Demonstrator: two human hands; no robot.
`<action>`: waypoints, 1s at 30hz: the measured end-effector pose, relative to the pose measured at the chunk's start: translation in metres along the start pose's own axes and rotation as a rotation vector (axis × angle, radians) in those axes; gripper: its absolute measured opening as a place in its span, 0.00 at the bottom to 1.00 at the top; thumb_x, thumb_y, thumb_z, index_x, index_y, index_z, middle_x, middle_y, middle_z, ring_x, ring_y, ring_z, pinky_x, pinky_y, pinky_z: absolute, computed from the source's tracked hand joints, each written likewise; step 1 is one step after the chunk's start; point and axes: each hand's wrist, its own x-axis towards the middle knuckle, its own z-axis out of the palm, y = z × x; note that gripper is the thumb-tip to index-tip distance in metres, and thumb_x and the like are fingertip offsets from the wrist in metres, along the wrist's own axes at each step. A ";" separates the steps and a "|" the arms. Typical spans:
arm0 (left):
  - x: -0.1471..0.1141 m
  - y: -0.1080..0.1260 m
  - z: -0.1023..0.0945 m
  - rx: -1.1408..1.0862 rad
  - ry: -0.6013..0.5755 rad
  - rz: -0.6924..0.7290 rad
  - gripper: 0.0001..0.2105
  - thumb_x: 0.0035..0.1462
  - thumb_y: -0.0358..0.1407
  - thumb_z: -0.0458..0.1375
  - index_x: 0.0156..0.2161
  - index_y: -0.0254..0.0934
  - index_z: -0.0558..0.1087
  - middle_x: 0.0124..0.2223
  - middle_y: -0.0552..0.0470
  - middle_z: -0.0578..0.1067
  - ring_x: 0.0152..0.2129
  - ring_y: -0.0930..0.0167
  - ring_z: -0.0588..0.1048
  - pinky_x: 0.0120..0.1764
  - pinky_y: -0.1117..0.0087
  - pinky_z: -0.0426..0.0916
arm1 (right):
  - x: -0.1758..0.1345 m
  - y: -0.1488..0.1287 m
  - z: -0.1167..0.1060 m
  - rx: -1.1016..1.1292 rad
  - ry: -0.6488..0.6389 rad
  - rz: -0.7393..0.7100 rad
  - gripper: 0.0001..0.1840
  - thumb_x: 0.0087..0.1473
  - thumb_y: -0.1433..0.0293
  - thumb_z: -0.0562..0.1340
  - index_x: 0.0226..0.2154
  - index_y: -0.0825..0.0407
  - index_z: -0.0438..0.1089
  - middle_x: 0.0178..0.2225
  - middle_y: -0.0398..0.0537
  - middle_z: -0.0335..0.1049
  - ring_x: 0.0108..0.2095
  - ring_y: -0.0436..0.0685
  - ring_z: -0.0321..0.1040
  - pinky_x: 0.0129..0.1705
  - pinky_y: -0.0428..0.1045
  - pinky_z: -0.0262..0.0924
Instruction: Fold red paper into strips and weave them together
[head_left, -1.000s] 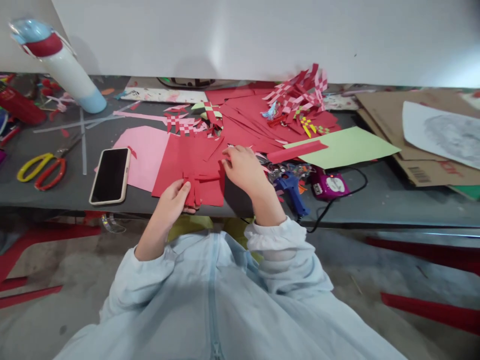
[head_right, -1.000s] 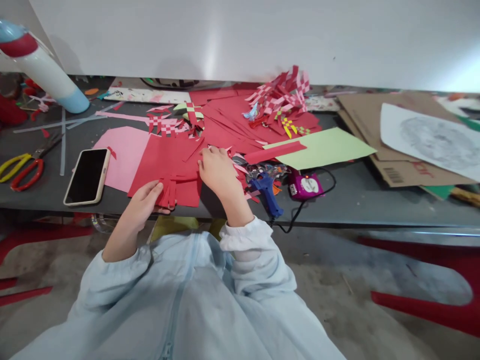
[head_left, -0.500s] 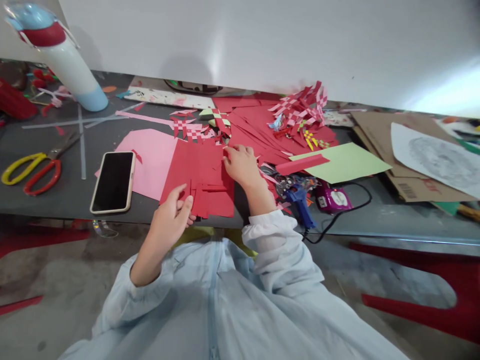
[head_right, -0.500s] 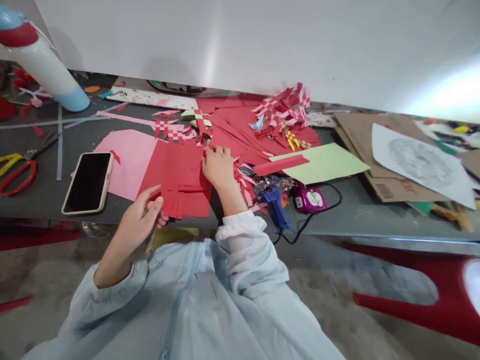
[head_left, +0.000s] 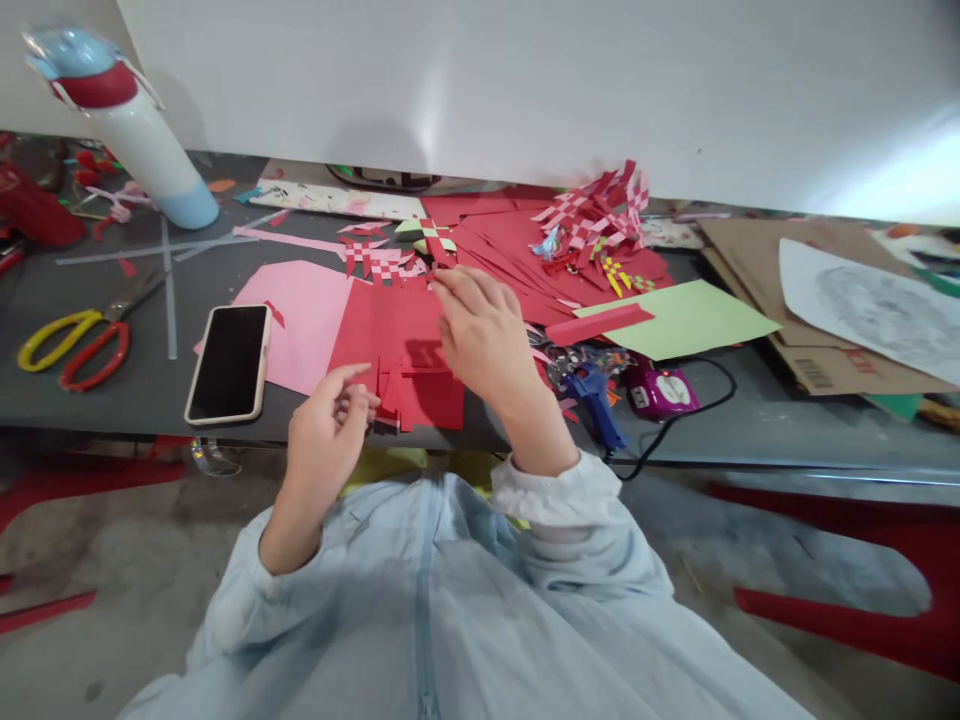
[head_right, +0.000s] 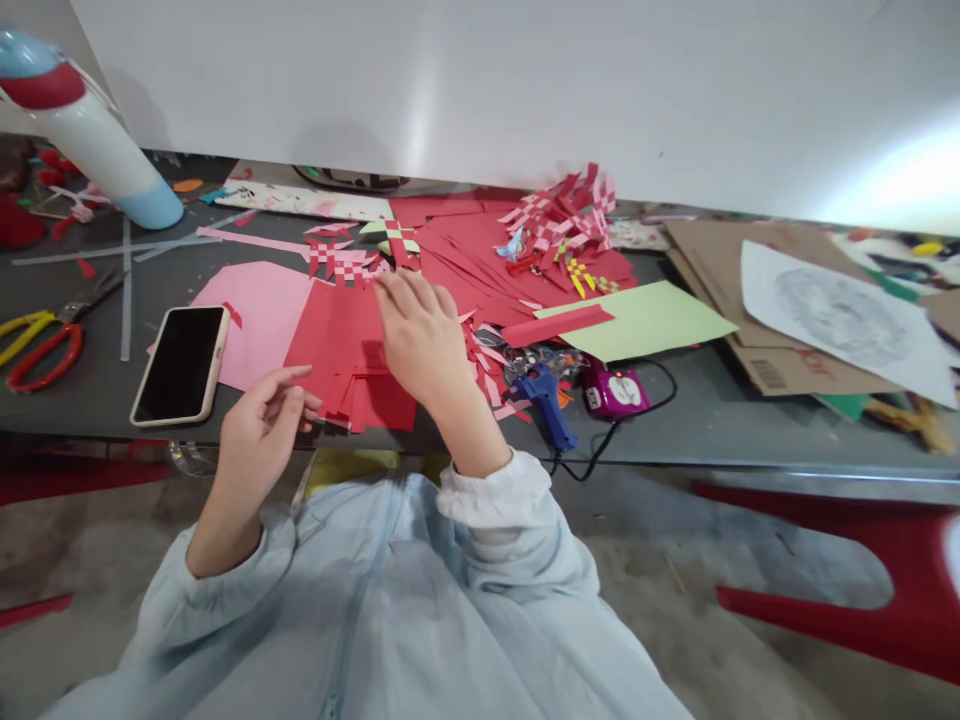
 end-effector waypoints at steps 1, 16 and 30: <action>0.000 0.003 0.000 0.009 0.039 0.031 0.18 0.65 0.46 0.55 0.52 0.37 0.74 0.36 0.49 0.81 0.31 0.71 0.79 0.33 0.74 0.74 | -0.007 -0.007 -0.006 0.007 0.000 -0.068 0.26 0.65 0.75 0.49 0.62 0.54 0.65 0.64 0.56 0.65 0.66 0.65 0.58 0.65 0.64 0.55; -0.039 0.052 0.007 -0.116 -0.072 0.324 0.17 0.67 0.45 0.55 0.53 0.42 0.77 0.53 0.47 0.80 0.51 0.64 0.78 0.56 0.61 0.72 | -0.092 -0.038 -0.045 0.151 0.008 -0.611 0.24 0.66 0.76 0.52 0.62 0.53 0.64 0.64 0.48 0.67 0.67 0.54 0.60 0.71 0.59 0.56; -0.038 0.060 0.019 0.110 -0.411 0.604 0.14 0.66 0.36 0.53 0.49 0.43 0.81 0.46 0.48 0.81 0.40 0.69 0.79 0.45 0.68 0.76 | -0.117 -0.034 -0.039 0.118 0.261 -0.699 0.12 0.64 0.75 0.55 0.37 0.50 0.75 0.37 0.43 0.80 0.44 0.51 0.72 0.54 0.49 0.65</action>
